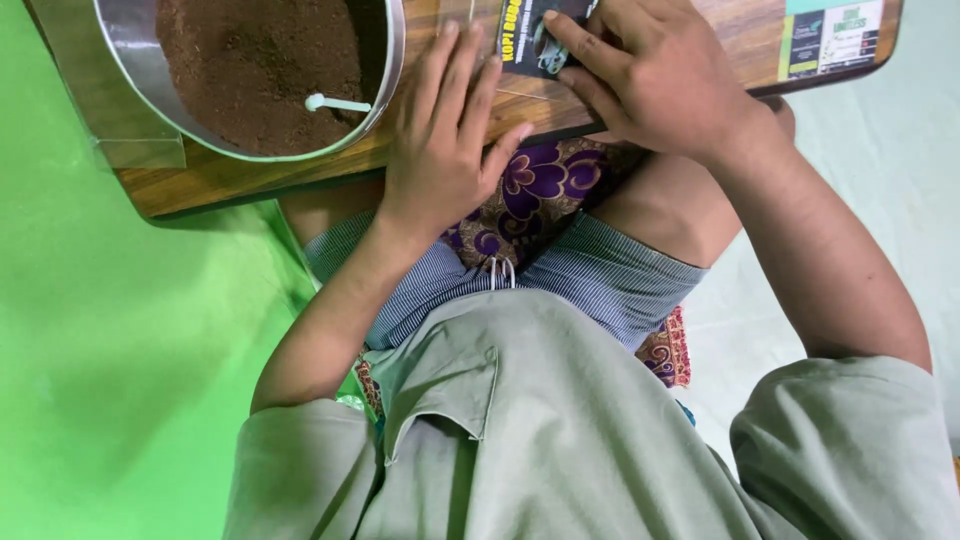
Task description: Scooping coffee powder from a metal bowl into small plastic bags using a small spoon and a plastic container.
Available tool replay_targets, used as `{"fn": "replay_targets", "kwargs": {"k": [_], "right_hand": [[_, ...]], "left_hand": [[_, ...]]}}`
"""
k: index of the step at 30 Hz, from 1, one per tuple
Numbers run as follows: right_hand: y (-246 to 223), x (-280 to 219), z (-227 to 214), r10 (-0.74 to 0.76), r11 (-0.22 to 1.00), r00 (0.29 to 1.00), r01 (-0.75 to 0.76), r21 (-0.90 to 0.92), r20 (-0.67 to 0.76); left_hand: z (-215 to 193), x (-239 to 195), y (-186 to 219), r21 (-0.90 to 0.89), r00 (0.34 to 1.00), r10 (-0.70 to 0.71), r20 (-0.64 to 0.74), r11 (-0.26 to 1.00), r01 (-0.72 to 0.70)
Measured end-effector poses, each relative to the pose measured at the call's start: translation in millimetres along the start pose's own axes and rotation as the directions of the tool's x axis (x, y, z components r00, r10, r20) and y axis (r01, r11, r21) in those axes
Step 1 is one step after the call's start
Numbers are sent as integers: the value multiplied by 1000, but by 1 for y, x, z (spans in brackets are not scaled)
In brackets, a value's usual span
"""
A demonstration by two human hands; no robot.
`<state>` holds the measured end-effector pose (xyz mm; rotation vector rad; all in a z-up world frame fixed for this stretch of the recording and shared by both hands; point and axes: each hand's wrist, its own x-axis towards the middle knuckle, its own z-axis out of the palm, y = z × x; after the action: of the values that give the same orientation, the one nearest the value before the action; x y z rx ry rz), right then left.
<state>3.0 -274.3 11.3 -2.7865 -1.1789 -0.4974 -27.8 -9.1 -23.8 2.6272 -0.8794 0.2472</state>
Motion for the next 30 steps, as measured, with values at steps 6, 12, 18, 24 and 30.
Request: {"fn": "replay_targets", "kwargs": {"k": [6, 12, 18, 24, 30], "right_hand": [[-1, 22, -1, 6, 992, 996, 6, -126, 93], [0, 22, 11, -76, 941, 994, 98, -323, 83], [-6, 25, 1, -58, 950, 985, 104, -293, 162], [-12, 24, -3, -42, 974, 979, 85, -208, 201], [-15, 25, -2, -69, 974, 967, 118, -194, 244]], "left_hand": [[-12, -7, -1, -9, 998, -9, 67, 1000, 10], [-14, -7, -8, -30, 994, -19, 103, 999, 22], [-21, -3, -6, -24, 990, -15, 143, 1000, 19], [-24, -2, -13, -75, 990, 20, 139, 997, -9], [-26, -4, -9, -84, 993, 13, 116, 996, -3]]}}
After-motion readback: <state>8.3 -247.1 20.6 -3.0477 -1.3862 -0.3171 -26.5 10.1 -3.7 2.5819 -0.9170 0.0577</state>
